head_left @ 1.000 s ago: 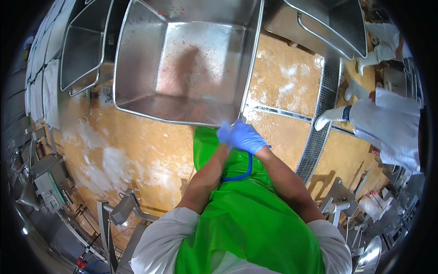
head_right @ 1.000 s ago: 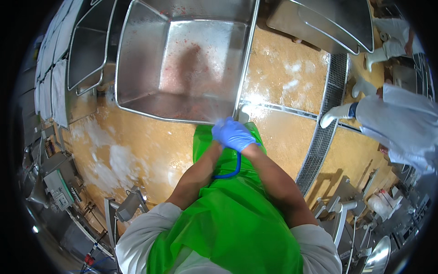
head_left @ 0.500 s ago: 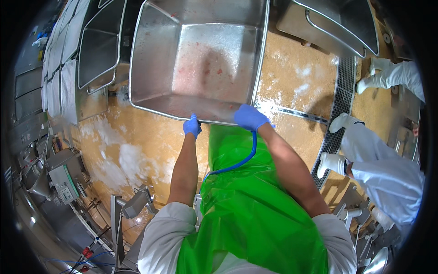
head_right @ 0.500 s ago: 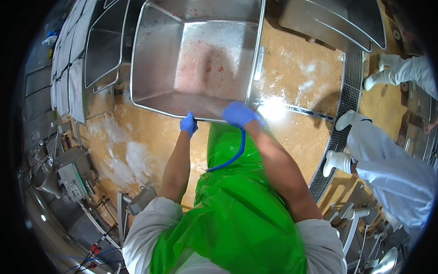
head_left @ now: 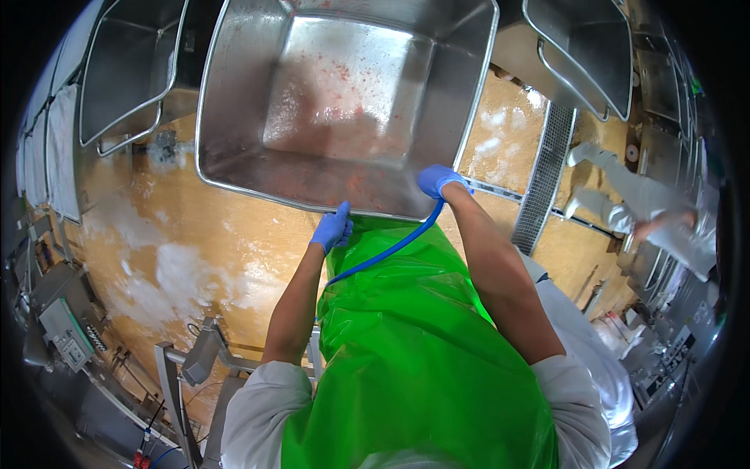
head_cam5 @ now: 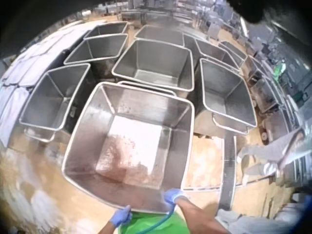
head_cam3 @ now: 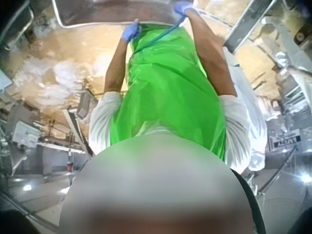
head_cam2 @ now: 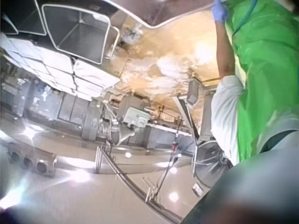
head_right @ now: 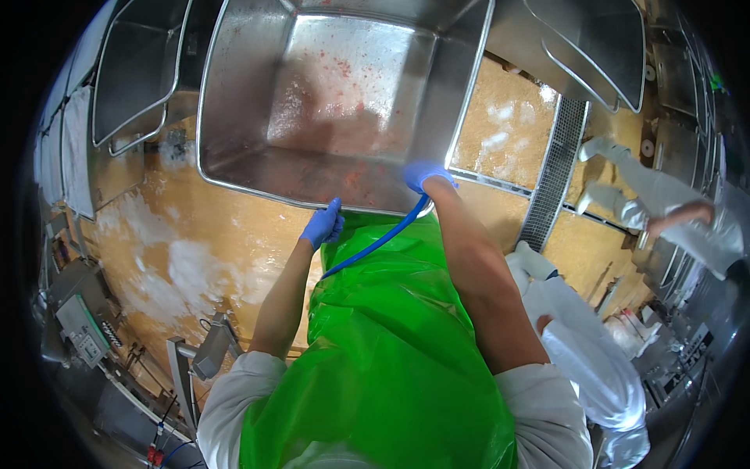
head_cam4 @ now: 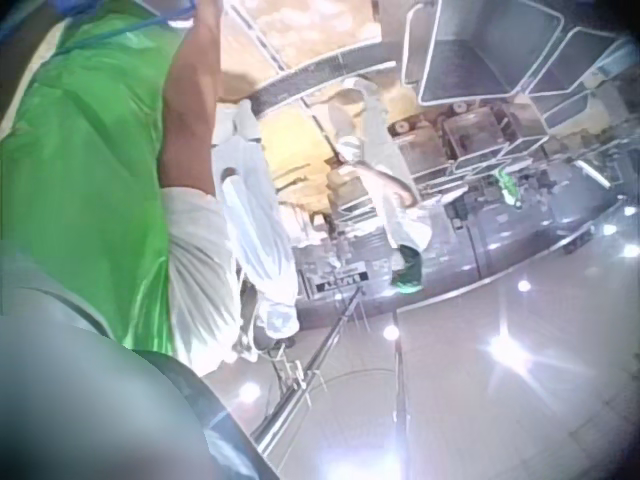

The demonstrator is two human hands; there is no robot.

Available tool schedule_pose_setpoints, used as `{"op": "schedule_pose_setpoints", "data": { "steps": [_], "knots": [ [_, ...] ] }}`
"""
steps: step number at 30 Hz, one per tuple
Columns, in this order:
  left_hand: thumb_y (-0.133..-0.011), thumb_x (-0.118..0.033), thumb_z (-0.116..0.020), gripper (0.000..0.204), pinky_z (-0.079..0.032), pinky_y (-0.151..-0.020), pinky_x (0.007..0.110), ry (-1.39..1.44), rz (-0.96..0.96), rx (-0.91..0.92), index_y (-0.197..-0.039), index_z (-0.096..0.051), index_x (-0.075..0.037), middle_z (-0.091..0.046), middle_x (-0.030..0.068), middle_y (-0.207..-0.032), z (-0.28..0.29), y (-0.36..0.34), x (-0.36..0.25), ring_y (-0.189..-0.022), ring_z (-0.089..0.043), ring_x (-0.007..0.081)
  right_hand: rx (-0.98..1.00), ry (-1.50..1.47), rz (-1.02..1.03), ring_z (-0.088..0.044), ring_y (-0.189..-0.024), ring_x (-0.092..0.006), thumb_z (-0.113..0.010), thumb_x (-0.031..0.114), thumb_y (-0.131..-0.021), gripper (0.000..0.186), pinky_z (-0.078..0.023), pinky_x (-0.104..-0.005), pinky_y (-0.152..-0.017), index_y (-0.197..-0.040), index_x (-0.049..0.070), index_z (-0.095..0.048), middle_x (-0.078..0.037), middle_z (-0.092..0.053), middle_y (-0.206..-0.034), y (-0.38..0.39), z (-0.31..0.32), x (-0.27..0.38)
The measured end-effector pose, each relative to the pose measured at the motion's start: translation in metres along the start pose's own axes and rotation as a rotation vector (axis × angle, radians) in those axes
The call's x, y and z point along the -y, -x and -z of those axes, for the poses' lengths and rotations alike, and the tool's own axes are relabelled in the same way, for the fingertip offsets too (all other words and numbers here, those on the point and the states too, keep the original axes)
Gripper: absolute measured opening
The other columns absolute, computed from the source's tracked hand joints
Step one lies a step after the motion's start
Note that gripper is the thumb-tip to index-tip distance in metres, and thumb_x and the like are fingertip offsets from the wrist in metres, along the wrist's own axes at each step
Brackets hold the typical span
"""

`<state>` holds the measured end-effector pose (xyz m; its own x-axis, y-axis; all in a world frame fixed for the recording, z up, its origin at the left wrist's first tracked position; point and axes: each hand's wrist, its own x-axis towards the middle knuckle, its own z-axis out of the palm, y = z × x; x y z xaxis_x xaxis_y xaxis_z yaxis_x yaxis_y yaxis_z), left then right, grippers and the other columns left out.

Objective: The person handles small metal rings, then walks to a row of stainless steel containers and sprays them with a hose. The person rinses the interior of one container repeatedly, moving the spray across the bottom and sides.

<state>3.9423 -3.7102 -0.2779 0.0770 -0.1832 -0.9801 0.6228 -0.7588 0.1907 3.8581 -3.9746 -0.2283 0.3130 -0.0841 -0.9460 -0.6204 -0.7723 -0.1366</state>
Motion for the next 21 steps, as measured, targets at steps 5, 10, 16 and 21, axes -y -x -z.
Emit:
{"op": "schedule_pose_setpoints", "data": {
  "steps": [5,10,16,21],
  "knots": [
    [-0.086,-0.052,-0.045,0.053,-0.041,-0.044,0.031,-0.226,-0.033,0.237,-0.07,-0.056,-0.002,-0.053,0.0077,-0.057,0.007,-0.008,0.005,-0.046,-0.05,0.0186,0.072,-0.016,-0.014,-0.062,-0.084,-0.0351,-0.043,0.011,-0.076,0.028,-0.048,-0.0405,-0.073,-0.089,0.0,-0.065,-0.023,-0.062,-0.091,-0.009,-0.016,0.002],
    [-0.087,-0.041,-0.04,0.042,-0.044,-0.076,0.047,-0.996,-0.609,0.13,-0.088,-0.063,-0.006,-0.063,0.0155,-0.091,-0.015,0.037,-0.054,-0.088,-0.058,0.0378,0.074,0.137,0.212,-0.062,-0.078,-0.0376,-0.049,0.009,-0.074,0.021,-0.049,-0.0418,-0.068,-0.081,-0.003,-0.064,-0.024,-0.062,-0.085,0.003,-0.011,0.025],
    [-0.089,-0.041,-0.034,0.046,-0.032,-0.098,0.046,-1.347,-0.598,0.338,-0.117,-0.05,-0.009,-0.047,0.0133,-0.126,-0.029,0.006,-0.056,-0.116,-0.044,0.0315,0.045,-0.02,0.127,-0.061,-0.079,-0.039,-0.049,0.01,-0.075,0.022,-0.049,-0.0421,-0.068,-0.081,-0.005,-0.063,-0.025,-0.061,-0.085,0.017,-0.009,0.038],
    [-0.089,-0.045,-0.027,0.055,-0.024,-0.104,0.045,-1.429,-0.315,0.434,-0.132,-0.037,-0.011,-0.038,0.0112,-0.136,-0.027,-0.013,-0.073,-0.126,-0.034,0.0294,-0.051,0.14,0.297,-0.061,-0.076,-0.0396,-0.051,0.005,-0.07,0.019,-0.049,-0.0426,-0.066,-0.079,-0.007,-0.063,-0.026,-0.061,-0.082,0.018,-0.009,0.027]
  ]
}}
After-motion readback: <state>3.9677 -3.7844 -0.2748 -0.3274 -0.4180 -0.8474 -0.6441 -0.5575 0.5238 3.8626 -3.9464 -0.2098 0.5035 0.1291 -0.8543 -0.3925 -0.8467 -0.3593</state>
